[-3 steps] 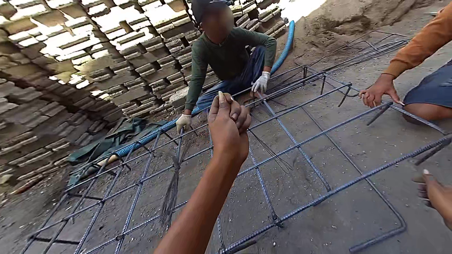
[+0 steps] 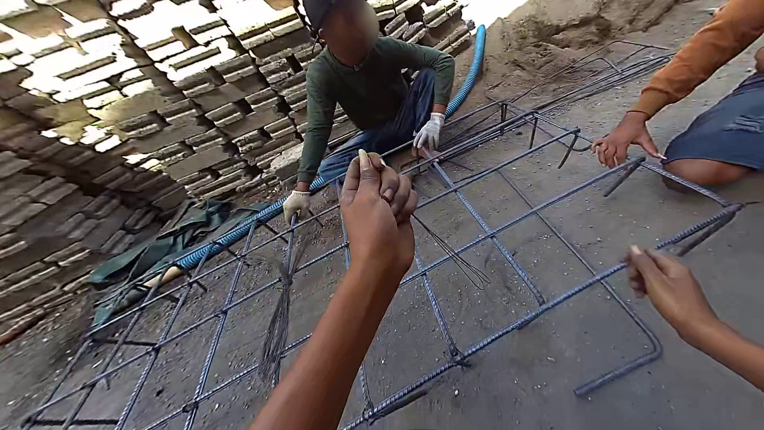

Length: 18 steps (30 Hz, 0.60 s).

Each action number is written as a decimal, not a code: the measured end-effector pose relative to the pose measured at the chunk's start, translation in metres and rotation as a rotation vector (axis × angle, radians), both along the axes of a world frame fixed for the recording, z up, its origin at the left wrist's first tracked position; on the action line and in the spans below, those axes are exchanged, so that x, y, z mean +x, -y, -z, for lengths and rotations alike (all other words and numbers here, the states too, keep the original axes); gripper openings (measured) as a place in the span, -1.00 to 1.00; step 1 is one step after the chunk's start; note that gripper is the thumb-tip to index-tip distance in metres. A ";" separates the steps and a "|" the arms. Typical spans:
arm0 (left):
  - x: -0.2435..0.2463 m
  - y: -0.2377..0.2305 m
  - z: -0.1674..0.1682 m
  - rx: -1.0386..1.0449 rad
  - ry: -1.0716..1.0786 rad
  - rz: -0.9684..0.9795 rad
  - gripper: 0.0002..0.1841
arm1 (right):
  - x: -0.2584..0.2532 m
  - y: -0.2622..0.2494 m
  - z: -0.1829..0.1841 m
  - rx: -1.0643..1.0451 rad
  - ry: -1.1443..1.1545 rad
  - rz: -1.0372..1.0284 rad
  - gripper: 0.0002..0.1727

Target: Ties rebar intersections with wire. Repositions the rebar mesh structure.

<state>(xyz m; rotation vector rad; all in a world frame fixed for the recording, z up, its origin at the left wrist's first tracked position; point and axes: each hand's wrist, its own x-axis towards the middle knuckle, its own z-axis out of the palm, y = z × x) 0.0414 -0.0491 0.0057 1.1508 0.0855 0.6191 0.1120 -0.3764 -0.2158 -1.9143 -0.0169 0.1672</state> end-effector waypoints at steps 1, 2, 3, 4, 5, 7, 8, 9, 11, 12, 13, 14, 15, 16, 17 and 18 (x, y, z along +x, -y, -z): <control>0.002 0.009 0.004 -0.007 -0.014 0.003 -0.64 | -0.008 -0.022 -0.023 0.068 0.069 -0.152 -0.49; 0.005 0.021 0.008 -0.012 -0.020 0.004 -0.64 | -0.016 -0.043 -0.045 0.136 0.114 -0.313 -0.50; 0.006 0.034 0.013 -0.005 -0.019 0.011 -0.65 | -0.023 -0.062 -0.066 0.197 0.127 -0.471 -0.44; 0.007 0.045 0.017 0.017 -0.008 0.025 -0.65 | -0.031 -0.080 -0.085 0.255 0.121 -0.602 -0.36; 0.008 0.055 0.020 0.045 0.015 0.033 -0.66 | -0.038 -0.095 -0.102 0.320 0.109 -0.696 -0.36; 0.013 0.066 0.021 0.068 0.075 0.028 -0.70 | -0.055 -0.114 -0.119 0.467 0.116 -0.715 -0.61; 0.014 0.067 0.019 0.067 0.083 0.031 -0.70 | -0.062 -0.118 -0.120 0.534 0.118 -0.666 -0.68; 0.013 0.068 0.016 0.062 0.069 0.042 -0.70 | -0.064 -0.116 -0.117 0.559 0.138 -0.631 -0.69; 0.003 0.067 0.014 0.066 0.008 0.084 -0.71 | -0.059 -0.106 -0.109 0.539 0.190 -0.603 -0.68; -0.004 0.065 0.016 0.084 -0.030 0.108 -0.70 | -0.056 -0.099 -0.106 0.505 0.205 -0.603 -0.68; -0.010 0.063 0.019 0.102 -0.068 0.132 -0.71 | -0.053 -0.090 -0.102 0.457 0.214 -0.613 -0.69; -0.014 0.061 0.025 0.116 -0.115 0.145 -0.72 | -0.052 -0.081 -0.098 0.401 0.225 -0.631 -0.70; -0.019 0.059 0.033 0.140 -0.164 0.160 -0.72 | -0.052 -0.071 -0.092 0.341 0.237 -0.650 -0.71; -0.022 0.058 0.043 0.188 -0.212 0.180 -0.70 | -0.052 -0.061 -0.084 0.273 0.248 -0.670 -0.71; -0.025 0.058 0.055 0.259 -0.260 0.212 -0.68 | -0.053 -0.050 -0.075 0.206 0.257 -0.685 -0.70; -0.027 0.057 0.068 0.346 -0.308 0.247 -0.68 | -0.054 -0.037 -0.065 0.144 0.263 -0.693 -0.70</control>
